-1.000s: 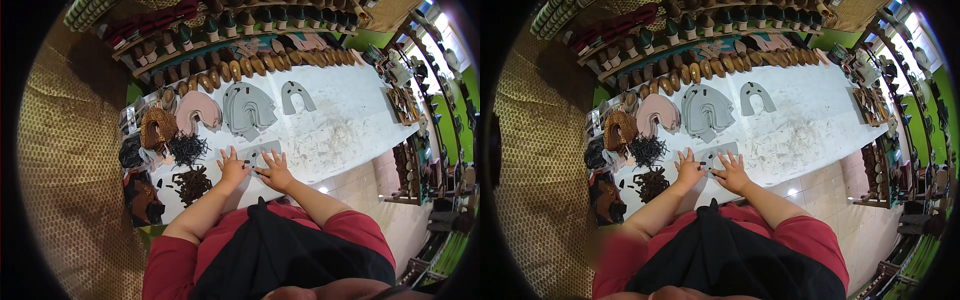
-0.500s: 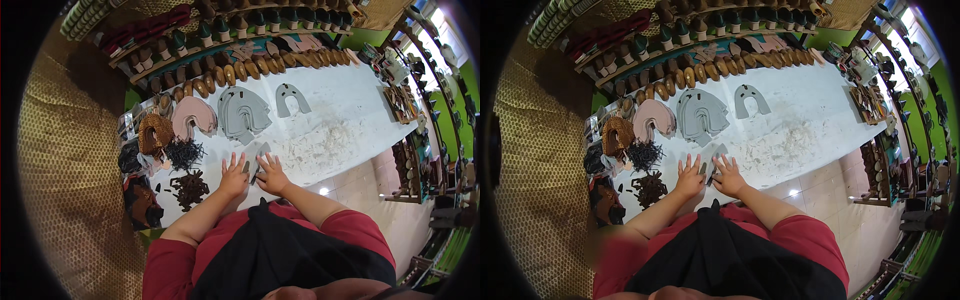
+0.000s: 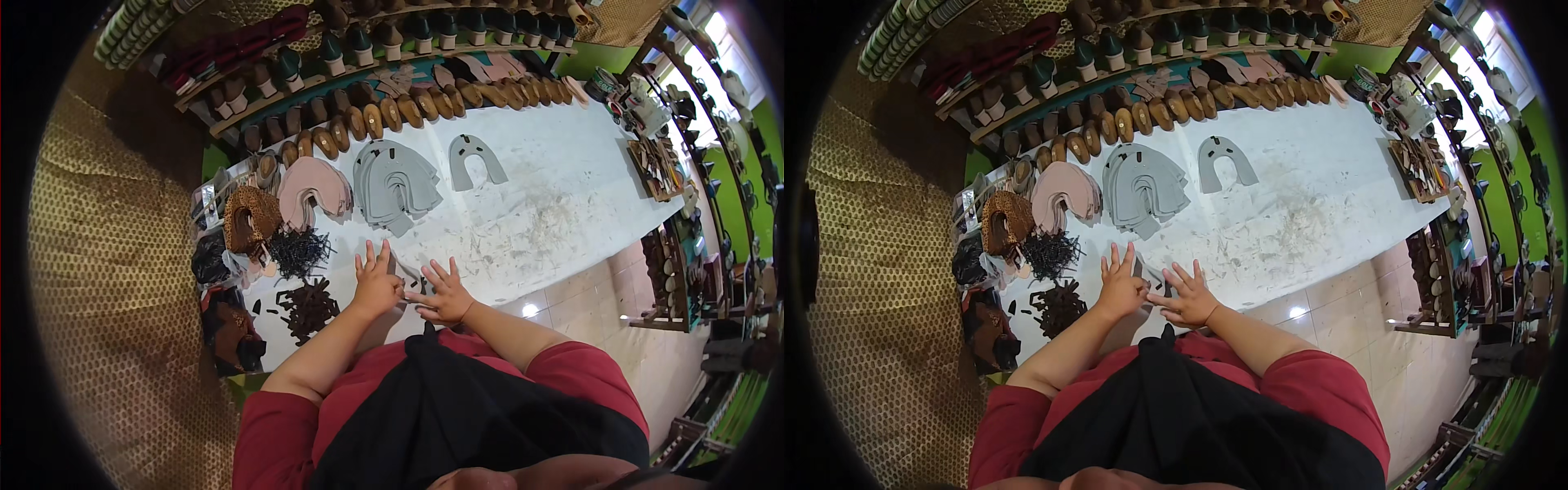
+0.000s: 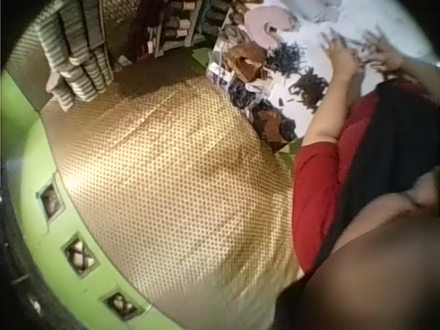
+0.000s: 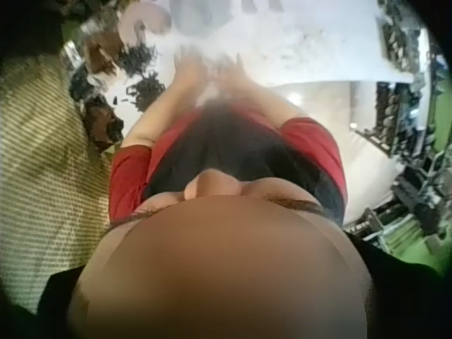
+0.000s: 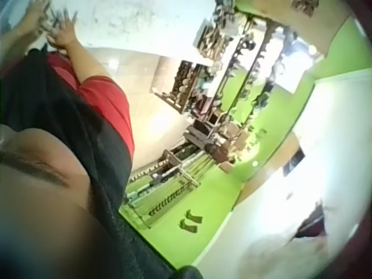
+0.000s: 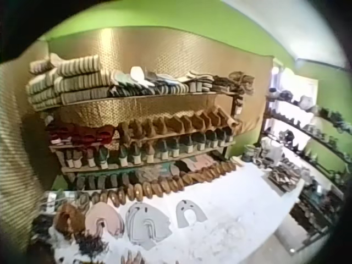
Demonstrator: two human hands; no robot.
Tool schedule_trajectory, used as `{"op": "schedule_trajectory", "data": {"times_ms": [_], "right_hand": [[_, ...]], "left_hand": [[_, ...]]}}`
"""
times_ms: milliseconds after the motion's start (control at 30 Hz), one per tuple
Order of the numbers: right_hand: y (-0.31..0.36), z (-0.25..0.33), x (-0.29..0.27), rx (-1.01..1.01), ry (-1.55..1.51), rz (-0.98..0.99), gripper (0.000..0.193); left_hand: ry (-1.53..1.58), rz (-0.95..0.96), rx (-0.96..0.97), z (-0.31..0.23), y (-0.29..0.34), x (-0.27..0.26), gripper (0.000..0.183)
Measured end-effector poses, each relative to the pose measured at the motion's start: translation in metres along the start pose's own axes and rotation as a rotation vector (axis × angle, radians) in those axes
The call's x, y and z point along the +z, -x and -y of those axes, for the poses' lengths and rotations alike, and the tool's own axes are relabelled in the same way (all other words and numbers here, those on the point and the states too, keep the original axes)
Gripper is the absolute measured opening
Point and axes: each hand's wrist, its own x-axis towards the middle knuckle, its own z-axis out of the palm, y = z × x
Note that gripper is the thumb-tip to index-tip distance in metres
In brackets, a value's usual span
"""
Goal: Arranging and sorting cut leather or fabric shoe components on a workbench for assembly.
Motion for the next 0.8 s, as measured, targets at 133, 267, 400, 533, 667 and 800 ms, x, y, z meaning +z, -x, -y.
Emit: {"op": "schedule_trajectory", "data": {"times_ms": [133,267,400,533,667,800], "right_hand": [[-0.002,-0.002,0.002,0.107,0.046,0.083,0.041],[-0.006,0.001,-0.001,0.11,0.025,0.088,0.035],[-0.007,0.001,-0.004,0.115,0.004,0.101,0.033],[-0.008,0.001,-0.006,0.122,-0.001,0.096,0.032],[-0.008,0.001,-0.006,0.133,-0.02,0.12,0.032],[-0.007,0.0,-0.006,0.124,-0.035,0.117,0.035]], "left_hand": [[-0.03,0.031,-0.009,-0.002,-0.008,0.0,0.012],[0.038,-0.042,-0.068,0.001,-0.009,0.008,0.009],[0.03,-0.008,-0.074,-0.001,-0.015,0.008,0.008],[0.016,0.0,-0.06,-0.001,-0.02,0.01,0.007],[0.032,-0.074,-0.04,0.001,-0.018,0.017,0.004],[0.032,-0.165,0.026,0.005,-0.016,0.026,0.003]]}}
